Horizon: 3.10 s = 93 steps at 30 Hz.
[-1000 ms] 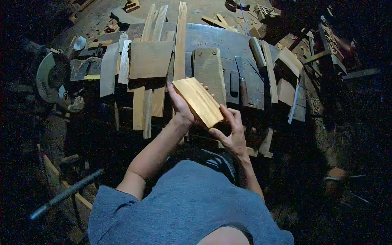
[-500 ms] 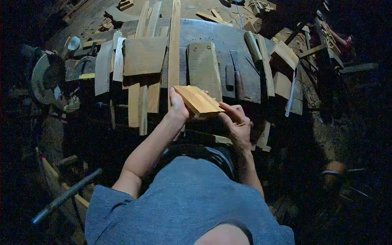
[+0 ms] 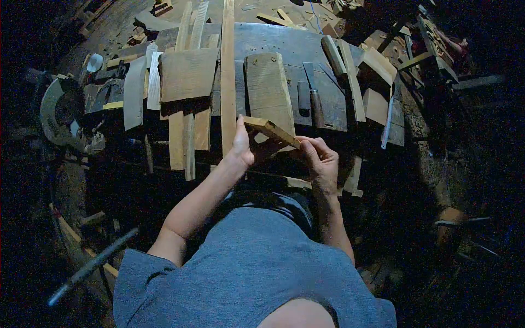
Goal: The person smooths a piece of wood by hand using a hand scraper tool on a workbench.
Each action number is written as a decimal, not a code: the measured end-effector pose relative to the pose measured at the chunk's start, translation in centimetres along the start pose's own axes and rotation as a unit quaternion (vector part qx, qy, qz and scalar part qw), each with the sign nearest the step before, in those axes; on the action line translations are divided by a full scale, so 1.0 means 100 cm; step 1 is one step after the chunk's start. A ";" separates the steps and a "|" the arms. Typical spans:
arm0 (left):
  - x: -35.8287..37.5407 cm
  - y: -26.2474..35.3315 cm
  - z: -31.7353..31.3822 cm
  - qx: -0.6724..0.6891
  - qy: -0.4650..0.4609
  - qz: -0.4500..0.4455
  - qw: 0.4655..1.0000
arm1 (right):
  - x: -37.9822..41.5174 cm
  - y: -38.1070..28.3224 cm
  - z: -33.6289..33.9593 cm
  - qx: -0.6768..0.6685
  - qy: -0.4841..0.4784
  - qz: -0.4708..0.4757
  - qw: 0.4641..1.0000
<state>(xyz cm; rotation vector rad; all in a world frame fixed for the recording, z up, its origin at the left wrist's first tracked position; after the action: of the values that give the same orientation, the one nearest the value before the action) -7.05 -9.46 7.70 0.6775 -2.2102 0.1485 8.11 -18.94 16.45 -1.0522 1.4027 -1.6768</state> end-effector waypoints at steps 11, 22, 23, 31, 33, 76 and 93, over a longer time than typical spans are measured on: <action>0.004 0.011 -0.016 0.008 -0.082 -0.048 0.995 | -0.001 -0.003 -0.003 0.051 -0.040 0.008 0.998; 0.021 0.027 -0.057 -0.011 -0.221 -0.107 0.969 | 0.003 0.020 -0.013 0.042 -0.061 -0.034 0.997; 0.021 0.024 -0.059 -0.006 -0.210 -0.111 0.971 | 0.002 0.025 -0.014 0.029 -0.055 -0.027 0.998; -0.034 0.011 -0.017 -0.071 -0.213 -0.089 0.970 | 0.001 0.036 -0.017 0.093 -0.057 -0.032 0.994; -0.045 0.016 -0.015 -0.151 -0.142 -0.127 0.970 | -0.002 0.045 -0.019 0.142 -0.052 -0.002 0.988; -0.096 0.040 -0.055 -0.427 -0.087 -0.458 0.775 | -0.159 0.124 0.037 0.461 -0.009 -0.011 0.887; -0.172 0.045 0.001 -0.492 0.012 -0.543 0.680 | -0.025 0.017 -0.028 0.275 -0.079 0.022 0.958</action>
<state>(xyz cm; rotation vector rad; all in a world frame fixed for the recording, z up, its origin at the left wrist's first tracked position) -0.22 1.54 -4.45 1.1369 -1.1708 -1.4966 6.70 -15.80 14.20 -0.8011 0.7767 -1.7611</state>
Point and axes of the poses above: each hand's wrist, its own x-axis away from the middle knuckle, its own z-axis out of the back of the hand, y = z × x, the point moved 4 cm from there along -x, towards the middle knuckle, and after that the axes turned 4 degrees about x, right-handed, at the moved point
